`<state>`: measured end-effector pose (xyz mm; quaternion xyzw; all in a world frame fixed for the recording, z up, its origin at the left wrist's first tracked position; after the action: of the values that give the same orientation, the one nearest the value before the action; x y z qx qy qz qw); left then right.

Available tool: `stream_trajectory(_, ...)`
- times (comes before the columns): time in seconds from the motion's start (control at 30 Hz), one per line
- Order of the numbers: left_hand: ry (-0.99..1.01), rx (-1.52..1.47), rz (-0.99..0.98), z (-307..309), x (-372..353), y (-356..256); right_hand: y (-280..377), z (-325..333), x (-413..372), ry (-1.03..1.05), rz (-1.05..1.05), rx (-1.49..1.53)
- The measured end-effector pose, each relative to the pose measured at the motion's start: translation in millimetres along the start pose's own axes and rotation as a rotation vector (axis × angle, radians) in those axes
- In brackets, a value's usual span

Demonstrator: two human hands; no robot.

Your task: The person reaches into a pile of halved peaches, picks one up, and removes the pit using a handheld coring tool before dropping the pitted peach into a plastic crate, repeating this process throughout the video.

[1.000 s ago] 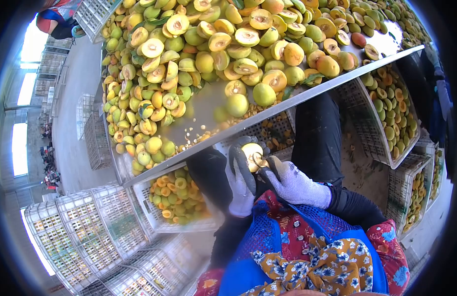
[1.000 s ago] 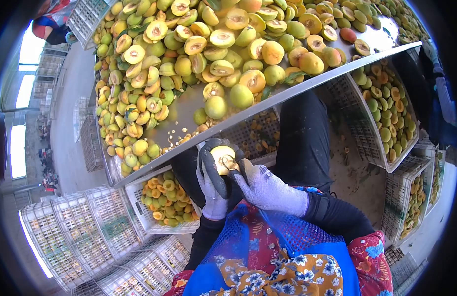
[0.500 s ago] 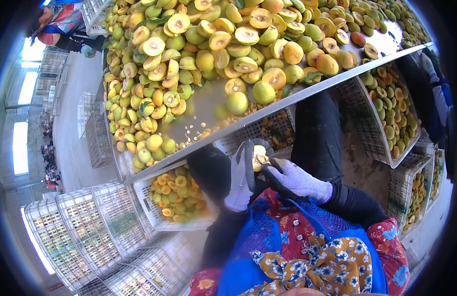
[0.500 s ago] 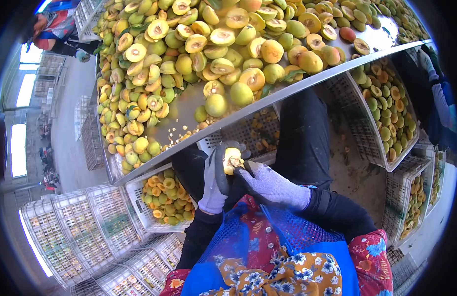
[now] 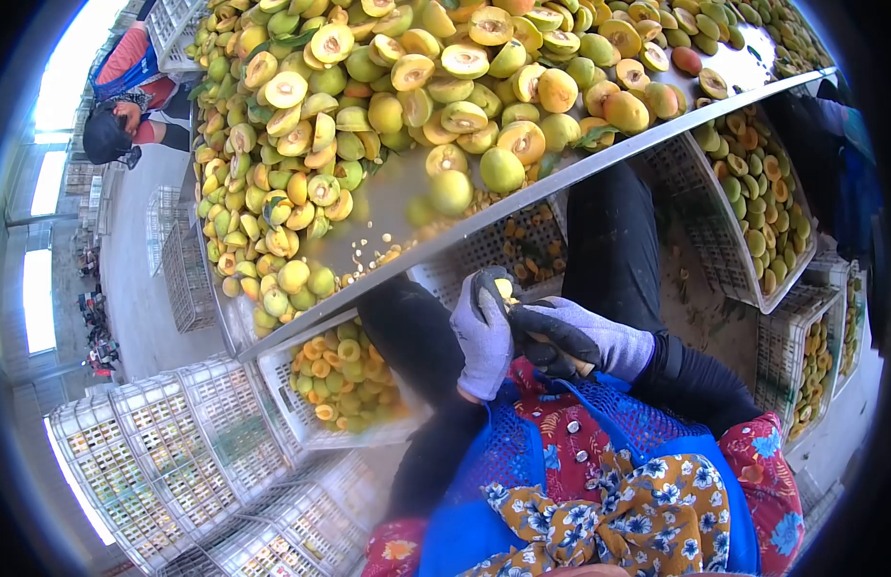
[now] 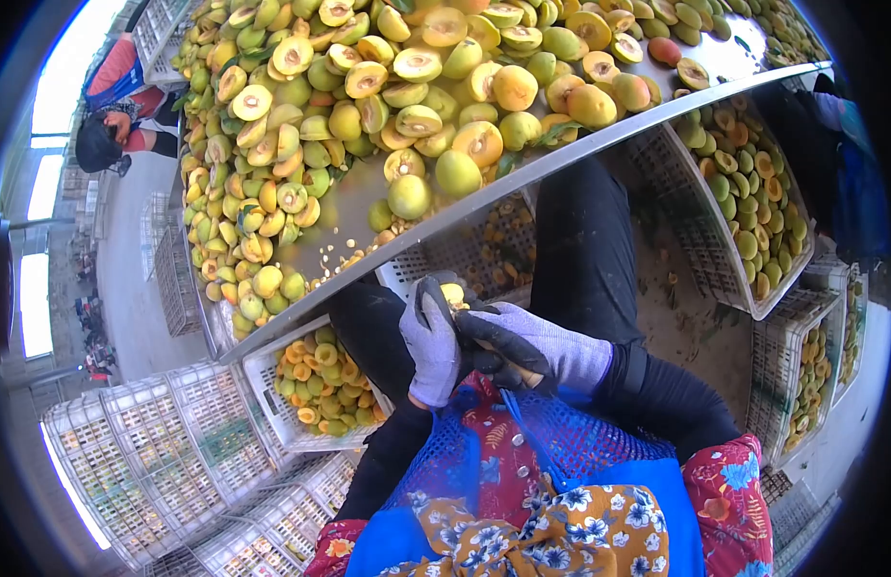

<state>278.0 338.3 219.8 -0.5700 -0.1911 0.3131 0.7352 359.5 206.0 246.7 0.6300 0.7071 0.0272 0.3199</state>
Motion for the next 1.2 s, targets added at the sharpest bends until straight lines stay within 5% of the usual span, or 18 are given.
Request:
stream_trajectory(0.07, -0.048, 0.114, -0.135, -1.9, -1.5, -6.9, 4.1, -3.3, -5.4, 0.015, -0.144, 0.322)
stream_trajectory(0.17, 0.131, -0.274, 0.363, 1.2, 3.3, -7.8, -5.6, 5.4, -0.4, 0.009, 0.123, -0.31)
stream_trajectory(0.27, 0.111, -0.019, 0.176, -0.5, 1.1, 0.6, -13.1, 15.0, 5.3, 0.038, 0.357, -0.567)
stream_trajectory(0.33, 0.032, 0.134, 0.025, -2.9, -3.3, 1.3, -14.5, 18.2, 3.2, 0.095, 0.238, -0.281)
stream_trajectory(0.4, -0.022, 0.231, -0.18, -4.6, -3.7, -5.8, -6.3, 15.6, -4.8, 0.146, -0.209, 0.457)
stream_trajectory(0.5, 0.054, -0.036, 0.068, -3.4, -1.4, 13.6, -7.2, 18.6, -4.1, 0.045, -0.188, 0.229)
stream_trajectory(0.53, 0.05, -0.221, 0.197, -3.7, -2.7, 15.4, -7.7, 23.7, 3.2, -0.013, -0.051, -0.266)
stream_trajectory(0.6, 0.045, -0.592, 0.442, -5.2, -0.3, 16.3, -10.6, 18.6, 11.4, -0.233, 0.083, -0.644)
stream_trajectory(0.67, -0.012, -0.683, 0.462, -9.6, 0.6, 13.8, -22.2, 16.0, 19.2, -0.449, 0.326, -1.152)
stream_trajectory(0.73, -0.064, -0.684, 0.418, -6.5, 1.4, 26.9, -11.1, -1.5, 3.2, -0.576, 0.264, -1.271)
stream_trajectory(0.83, 0.084, 0.253, -0.222, 14.6, 3.6, 4.3, -4.3, 0.4, -0.9, -0.563, 0.342, -1.268)
stream_trajectory(0.87, 0.124, 0.307, -0.28, 18.4, 3.5, -2.9, -1.4, 3.7, -0.6, -0.476, 0.406, -1.241)
stream_trajectory(1.0, 0.121, -0.095, 0.001, 11.2, 2.7, 19.4, -3.3, -4.4, -0.6, -0.47, 0.416, -1.216)
stream_trajectory(1.2, 0.047, 0.026, -0.111, 9.5, -3.8, -3.6, -8.3, -12.4, 1.4, -0.493, 0.372, -1.3)
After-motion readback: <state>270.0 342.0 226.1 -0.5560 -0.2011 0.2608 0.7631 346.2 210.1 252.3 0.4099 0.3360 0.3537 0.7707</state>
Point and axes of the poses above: each hand's wrist, its own x-axis towards the middle knuckle, its own z-axis out of the back of the hand, y = z × x, the point moved 1 cm from there along x, towards the middle knuckle, and after that the axes turned 1 degree about z, right-handed, at the moved point
